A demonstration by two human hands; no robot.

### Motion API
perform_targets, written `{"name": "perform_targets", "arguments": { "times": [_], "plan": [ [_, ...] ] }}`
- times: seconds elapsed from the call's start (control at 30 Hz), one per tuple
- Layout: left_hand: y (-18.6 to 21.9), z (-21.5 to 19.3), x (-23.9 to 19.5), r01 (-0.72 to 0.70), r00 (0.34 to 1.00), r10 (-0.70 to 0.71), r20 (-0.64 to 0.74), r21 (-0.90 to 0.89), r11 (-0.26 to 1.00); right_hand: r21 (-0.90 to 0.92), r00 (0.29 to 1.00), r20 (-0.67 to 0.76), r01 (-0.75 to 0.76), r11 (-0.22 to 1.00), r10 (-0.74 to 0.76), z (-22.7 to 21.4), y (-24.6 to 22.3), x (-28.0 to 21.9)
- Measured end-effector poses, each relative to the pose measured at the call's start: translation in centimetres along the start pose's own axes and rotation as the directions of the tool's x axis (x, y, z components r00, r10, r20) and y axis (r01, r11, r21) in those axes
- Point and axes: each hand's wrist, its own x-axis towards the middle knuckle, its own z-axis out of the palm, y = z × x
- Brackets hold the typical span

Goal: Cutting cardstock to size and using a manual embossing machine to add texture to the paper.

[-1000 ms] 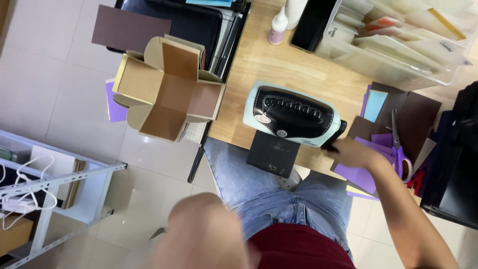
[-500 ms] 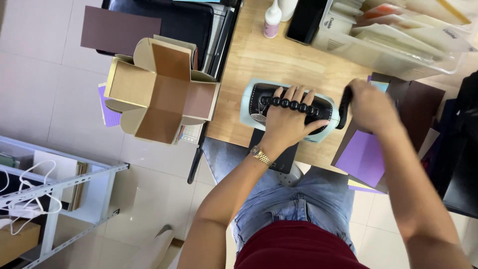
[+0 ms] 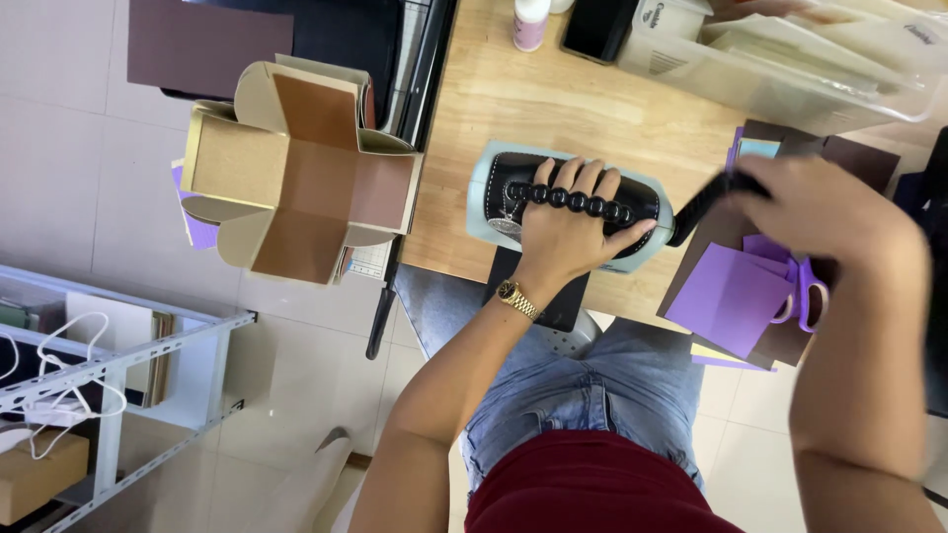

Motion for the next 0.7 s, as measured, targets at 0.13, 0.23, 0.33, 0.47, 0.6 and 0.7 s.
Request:
{"name": "perform_targets", "arguments": {
  "times": [0.13, 0.23, 0.33, 0.47, 0.6, 0.7],
  "plan": [
    [0.5, 0.2, 0.5, 0.076, 0.997, -0.076, 0.008, -0.046, 0.996, -0.190, 0.940, -0.291, 0.127, 0.974, -0.179, 9.3, 4.1, 13.7],
    [1.3, 0.5, 1.3, 0.156, 0.987, -0.157, -0.018, -0.025, 0.987, -0.178, 0.962, -0.258, 0.040, 0.983, -0.086, 16.0, 2.6, 13.5],
    [2.0, 0.8, 1.2, 0.205, 0.979, -0.205, -0.016, 0.007, 0.979, -0.106, 0.991, -0.130, 0.004, 0.994, -0.018, 16.5, 0.9, 5.2],
    [1.8, 1.1, 1.2, 0.190, 0.982, -0.190, -0.005, -0.002, 0.982, -0.151, 0.979, -0.199, 0.003, 0.989, -0.034, 10.4, 1.9, -2.3],
    [1.7, 1.3, 1.1, 0.189, 0.982, -0.189, 0.001, -0.026, 0.982, -0.134, 0.794, -0.608, -0.097, 0.986, -0.004, 7.3, 3.7, 5.2],
    [1.5, 2.4, 0.6, 0.182, 0.983, -0.182, -0.031, -0.013, 0.983, -0.129, 0.656, -0.755, -0.154, 0.980, 0.004, 11.2, 4.4, 14.9]
  ]
}}
